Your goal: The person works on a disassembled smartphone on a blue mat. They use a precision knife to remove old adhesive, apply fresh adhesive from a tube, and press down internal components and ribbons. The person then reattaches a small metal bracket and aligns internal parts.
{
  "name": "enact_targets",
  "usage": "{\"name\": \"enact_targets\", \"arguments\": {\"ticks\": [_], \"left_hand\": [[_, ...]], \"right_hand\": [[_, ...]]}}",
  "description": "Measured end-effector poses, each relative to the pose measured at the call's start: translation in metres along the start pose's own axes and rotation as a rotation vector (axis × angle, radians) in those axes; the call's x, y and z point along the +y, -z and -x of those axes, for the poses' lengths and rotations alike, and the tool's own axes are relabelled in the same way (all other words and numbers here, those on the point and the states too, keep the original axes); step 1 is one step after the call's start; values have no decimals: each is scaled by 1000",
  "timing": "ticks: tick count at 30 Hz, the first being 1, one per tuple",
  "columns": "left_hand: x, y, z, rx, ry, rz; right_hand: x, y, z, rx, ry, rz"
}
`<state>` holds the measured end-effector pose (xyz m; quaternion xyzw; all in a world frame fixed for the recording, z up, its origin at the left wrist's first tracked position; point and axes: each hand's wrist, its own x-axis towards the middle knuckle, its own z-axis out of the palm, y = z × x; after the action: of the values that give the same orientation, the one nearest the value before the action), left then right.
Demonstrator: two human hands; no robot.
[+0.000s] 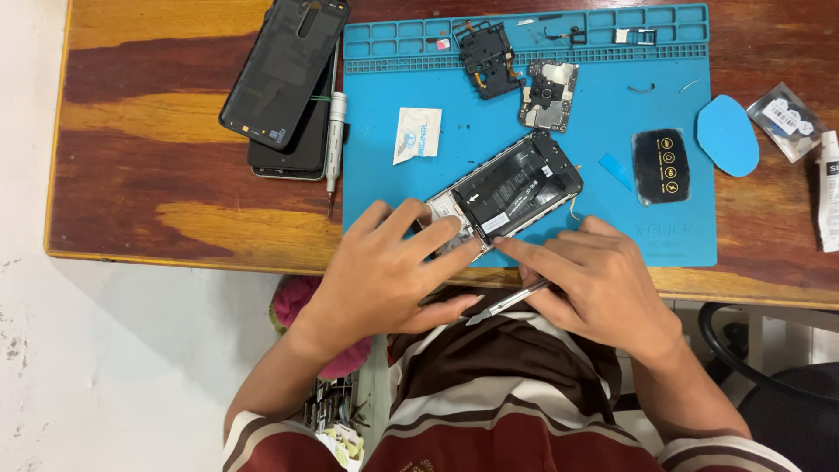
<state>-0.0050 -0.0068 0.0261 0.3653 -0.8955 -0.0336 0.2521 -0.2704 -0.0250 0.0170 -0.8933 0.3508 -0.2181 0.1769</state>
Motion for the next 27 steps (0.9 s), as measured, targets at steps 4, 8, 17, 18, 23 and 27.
{"name": "enact_targets", "arguments": {"ticks": [4, 8, 17, 18, 23, 27], "left_hand": [[-3, -4, -1, -19, -20, -28], [-8, -6, -1, -34, -43, -24], [-15, -7, 5, 11, -31, 36], [-15, -8, 6, 11, -24, 31], [-18, -13, 7, 5, -24, 10], [-21, -17, 7, 0, -24, 22]], "right_hand": [[1, 1, -2, -19, 47, 43], [2, 3, -6, -76, 90, 102], [6, 2, -12, -100, 105, 113], [7, 1, -12, -98, 97, 109], [8, -2, -13, -86, 92, 111], [11, -3, -13, -89, 115, 136]]}}
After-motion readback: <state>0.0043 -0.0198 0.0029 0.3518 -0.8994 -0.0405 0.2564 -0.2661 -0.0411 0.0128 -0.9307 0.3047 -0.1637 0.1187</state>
